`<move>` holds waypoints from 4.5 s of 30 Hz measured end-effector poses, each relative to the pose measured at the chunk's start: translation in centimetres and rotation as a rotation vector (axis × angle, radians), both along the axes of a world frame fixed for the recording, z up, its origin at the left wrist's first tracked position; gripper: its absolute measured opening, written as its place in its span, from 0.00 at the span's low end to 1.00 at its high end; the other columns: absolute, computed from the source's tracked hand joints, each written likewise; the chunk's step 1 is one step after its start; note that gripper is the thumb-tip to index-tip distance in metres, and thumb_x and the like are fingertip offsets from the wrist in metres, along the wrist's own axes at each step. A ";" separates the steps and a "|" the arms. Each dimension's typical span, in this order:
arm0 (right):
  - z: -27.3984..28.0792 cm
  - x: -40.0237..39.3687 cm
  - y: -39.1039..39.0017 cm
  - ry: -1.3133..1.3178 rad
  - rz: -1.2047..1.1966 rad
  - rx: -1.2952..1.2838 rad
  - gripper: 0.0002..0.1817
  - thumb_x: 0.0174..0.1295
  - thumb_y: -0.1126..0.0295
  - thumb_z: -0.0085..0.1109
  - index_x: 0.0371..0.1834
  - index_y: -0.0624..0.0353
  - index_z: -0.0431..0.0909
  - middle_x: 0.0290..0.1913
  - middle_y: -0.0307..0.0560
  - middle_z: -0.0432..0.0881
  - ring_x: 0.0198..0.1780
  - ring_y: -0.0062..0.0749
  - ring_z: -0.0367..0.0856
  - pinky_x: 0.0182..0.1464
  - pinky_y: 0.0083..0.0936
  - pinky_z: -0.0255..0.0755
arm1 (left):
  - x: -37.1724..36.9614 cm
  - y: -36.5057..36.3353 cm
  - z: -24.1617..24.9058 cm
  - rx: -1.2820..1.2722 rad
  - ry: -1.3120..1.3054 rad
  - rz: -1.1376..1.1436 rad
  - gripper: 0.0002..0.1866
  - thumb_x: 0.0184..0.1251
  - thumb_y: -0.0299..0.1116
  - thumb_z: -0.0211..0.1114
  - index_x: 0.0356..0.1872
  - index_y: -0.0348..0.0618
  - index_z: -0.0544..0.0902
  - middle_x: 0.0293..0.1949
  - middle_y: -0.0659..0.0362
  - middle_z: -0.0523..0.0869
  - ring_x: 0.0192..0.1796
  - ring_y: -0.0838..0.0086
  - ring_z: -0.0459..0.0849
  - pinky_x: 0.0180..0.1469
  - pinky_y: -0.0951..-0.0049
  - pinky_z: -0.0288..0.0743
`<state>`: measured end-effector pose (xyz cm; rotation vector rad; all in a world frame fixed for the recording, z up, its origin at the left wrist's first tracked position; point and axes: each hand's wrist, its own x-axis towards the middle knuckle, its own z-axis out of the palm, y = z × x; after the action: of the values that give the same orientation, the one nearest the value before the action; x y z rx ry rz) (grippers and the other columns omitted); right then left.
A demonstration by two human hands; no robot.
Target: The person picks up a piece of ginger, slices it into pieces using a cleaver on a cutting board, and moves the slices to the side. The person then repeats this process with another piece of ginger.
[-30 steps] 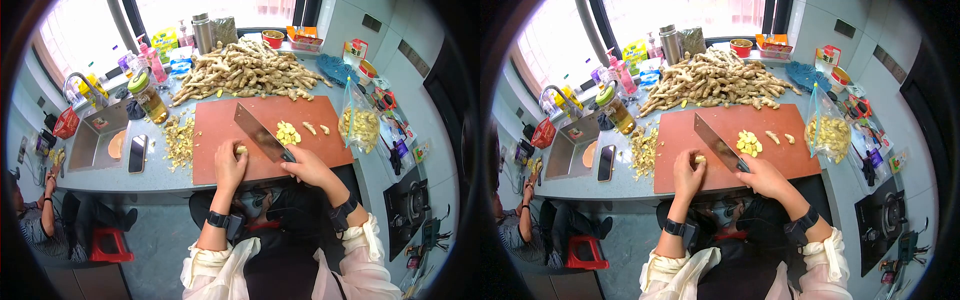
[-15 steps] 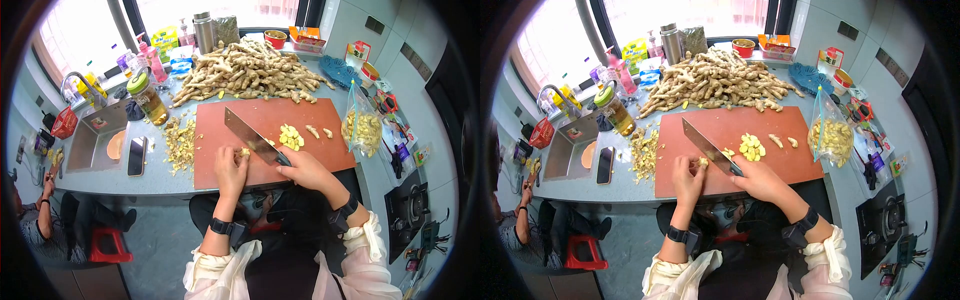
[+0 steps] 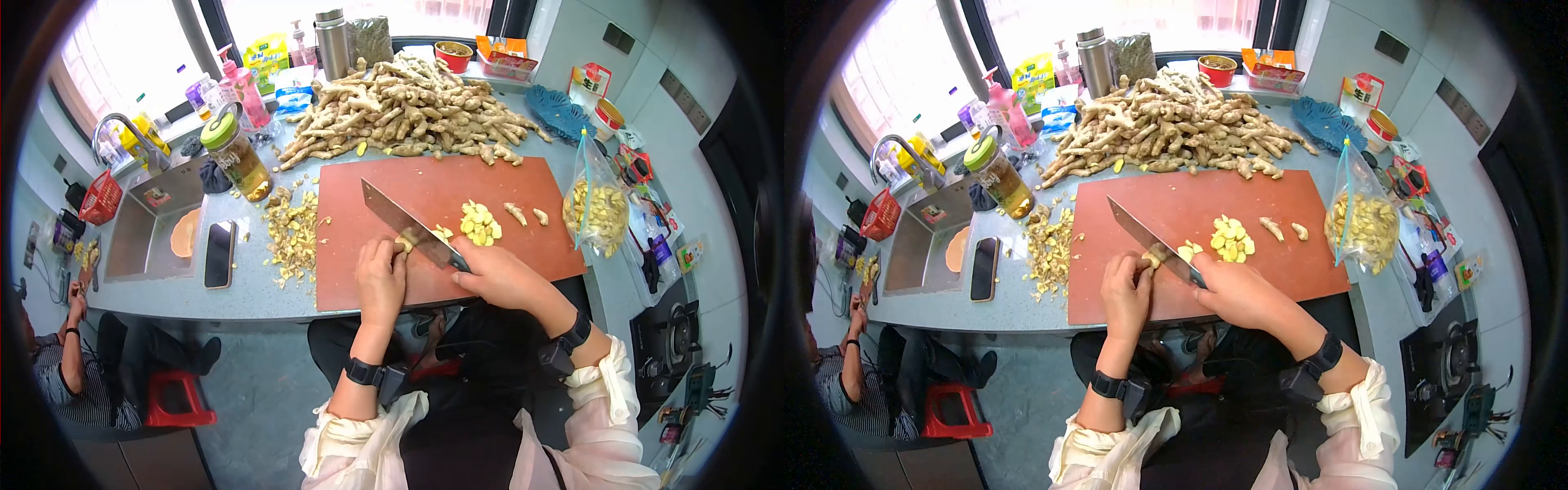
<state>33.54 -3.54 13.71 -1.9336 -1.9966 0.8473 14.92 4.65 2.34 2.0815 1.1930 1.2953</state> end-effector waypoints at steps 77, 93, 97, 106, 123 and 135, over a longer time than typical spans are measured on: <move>-2.7 0.0 1.5 0.147 -0.078 0.077 0.20 0.69 0.62 0.61 0.58 0.61 0.71 0.43 0.64 0.84 0.48 0.61 0.84 0.49 0.47 0.76 | -0.4 0.0 -0.2 0.029 -0.059 0.016 0.06 0.58 0.20 0.72 0.34 0.36 0.83 0.43 0.51 0.88 0.44 0.54 0.87 0.47 0.61 0.80; 0.6 -0.3 1.0 -0.083 0.057 0.040 0.18 0.70 0.63 0.61 0.55 0.62 0.71 0.41 0.65 0.86 0.47 0.63 0.86 0.49 0.52 0.78 | -0.2 0.1 -0.3 -0.052 -0.070 0.005 0.06 0.58 0.21 0.72 0.34 0.37 0.83 0.42 0.52 0.87 0.45 0.51 0.86 0.48 0.57 0.79; 0.8 -0.4 1.6 -0.119 0.085 0.010 0.18 0.70 0.63 0.60 0.54 0.63 0.70 0.40 0.65 0.86 0.46 0.64 0.86 0.49 0.53 0.77 | -0.2 0.3 -0.1 -0.042 -0.052 0.000 0.05 0.58 0.22 0.72 0.33 0.37 0.83 0.44 0.53 0.88 0.47 0.52 0.86 0.50 0.56 0.79; -3.7 -2.0 4.0 -0.096 0.029 0.063 0.17 0.68 0.64 0.61 0.53 0.61 0.69 0.41 0.65 0.85 0.47 0.65 0.84 0.50 0.53 0.76 | -0.3 0.2 -0.2 0.036 -0.062 -0.005 0.06 0.59 0.19 0.71 0.34 0.35 0.82 0.41 0.50 0.87 0.43 0.53 0.87 0.46 0.61 0.80; -1.8 0.4 -0.1 0.313 -0.116 0.024 0.17 0.71 0.67 0.60 0.60 0.60 0.73 0.27 0.44 0.79 0.26 0.29 0.79 0.30 0.30 0.74 | -0.3 0.2 -0.7 -0.037 -0.036 0.038 0.12 0.56 0.21 0.73 0.41 0.42 0.83 0.36 0.53 0.82 0.40 0.57 0.83 0.45 0.58 0.77; -1.4 1.0 -0.6 0.289 -0.145 -0.011 0.19 0.69 0.64 0.61 0.60 0.60 0.74 0.34 0.54 0.81 0.35 0.45 0.82 0.39 0.38 0.75 | -0.4 0.1 -0.4 -0.013 0.055 0.048 0.15 0.56 0.26 0.74 0.44 0.46 0.83 0.40 0.57 0.86 0.48 0.58 0.83 0.54 0.57 0.71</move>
<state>34.50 -4.12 12.32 -1.8151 -1.6691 1.0342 14.47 4.79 1.90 2.1038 1.2795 1.2548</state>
